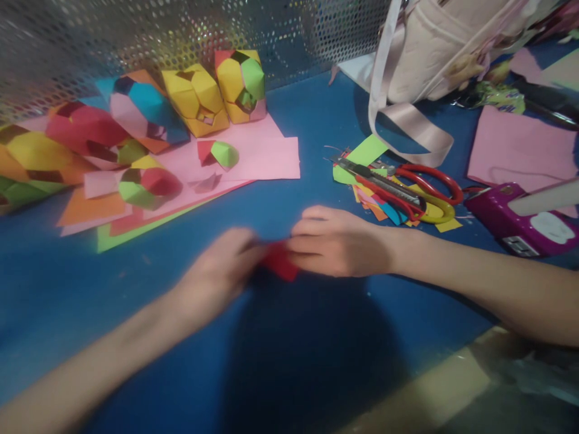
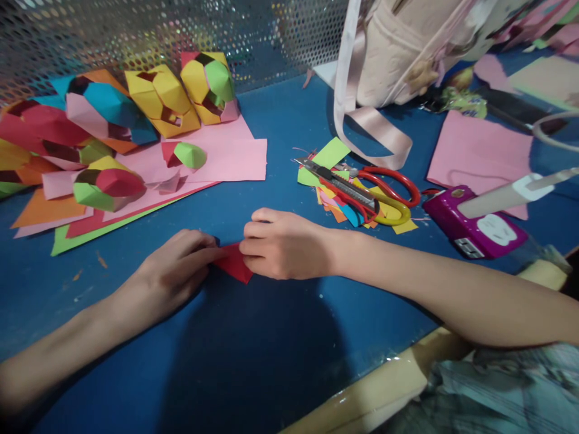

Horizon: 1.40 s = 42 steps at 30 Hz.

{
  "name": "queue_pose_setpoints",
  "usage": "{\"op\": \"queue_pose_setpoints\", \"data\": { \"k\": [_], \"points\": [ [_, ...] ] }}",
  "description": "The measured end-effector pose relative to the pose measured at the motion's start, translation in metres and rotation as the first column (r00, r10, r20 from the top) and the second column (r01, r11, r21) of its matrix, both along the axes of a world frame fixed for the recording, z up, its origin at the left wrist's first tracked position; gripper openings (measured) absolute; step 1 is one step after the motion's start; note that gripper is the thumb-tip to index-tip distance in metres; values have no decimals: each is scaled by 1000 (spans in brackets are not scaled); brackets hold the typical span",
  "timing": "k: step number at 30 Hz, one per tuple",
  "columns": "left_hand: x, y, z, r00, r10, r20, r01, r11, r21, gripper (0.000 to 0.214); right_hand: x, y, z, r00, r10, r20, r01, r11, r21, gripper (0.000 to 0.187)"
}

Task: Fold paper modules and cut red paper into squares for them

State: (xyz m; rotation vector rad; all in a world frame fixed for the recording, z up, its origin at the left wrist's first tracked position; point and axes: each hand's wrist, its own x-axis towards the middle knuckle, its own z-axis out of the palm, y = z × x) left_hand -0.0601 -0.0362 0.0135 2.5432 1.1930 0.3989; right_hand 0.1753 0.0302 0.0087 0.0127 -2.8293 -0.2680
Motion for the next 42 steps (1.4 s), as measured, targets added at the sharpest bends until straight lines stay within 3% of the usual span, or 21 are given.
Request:
{"op": "queue_pose_setpoints", "data": {
  "k": [18,24,27,30,34,38,42],
  "points": [
    [2,2,5,995,97,-16,-99,987,-125,22,1,0,2,999,12,39,-12,1000,8,27],
    [-1,3,8,997,10,-78,-11,1000,-8,24,0,1,4,999,13,32,-13,1000,-11,26],
    [0,0,12,992,37,-119,-34,999,28,23,0,1,3,1000,17,22,-17,1000,-8,24],
    [6,-6,13,995,93,-30,-89,988,123,19,0,2,2,1000,23,13,-23,1000,-9,23],
    [20,-16,4,993,21,114,-45,976,213,16,0,3,1,999,36,-7,-36,999,-38,25],
    [28,-22,-7,993,-106,51,83,940,332,14,-1,2,3,1000,26,-3,-27,998,-63,27],
    [29,-24,-8,995,-94,-19,95,925,368,14,3,4,10,998,-14,62,18,997,-75,29]
  ]
}}
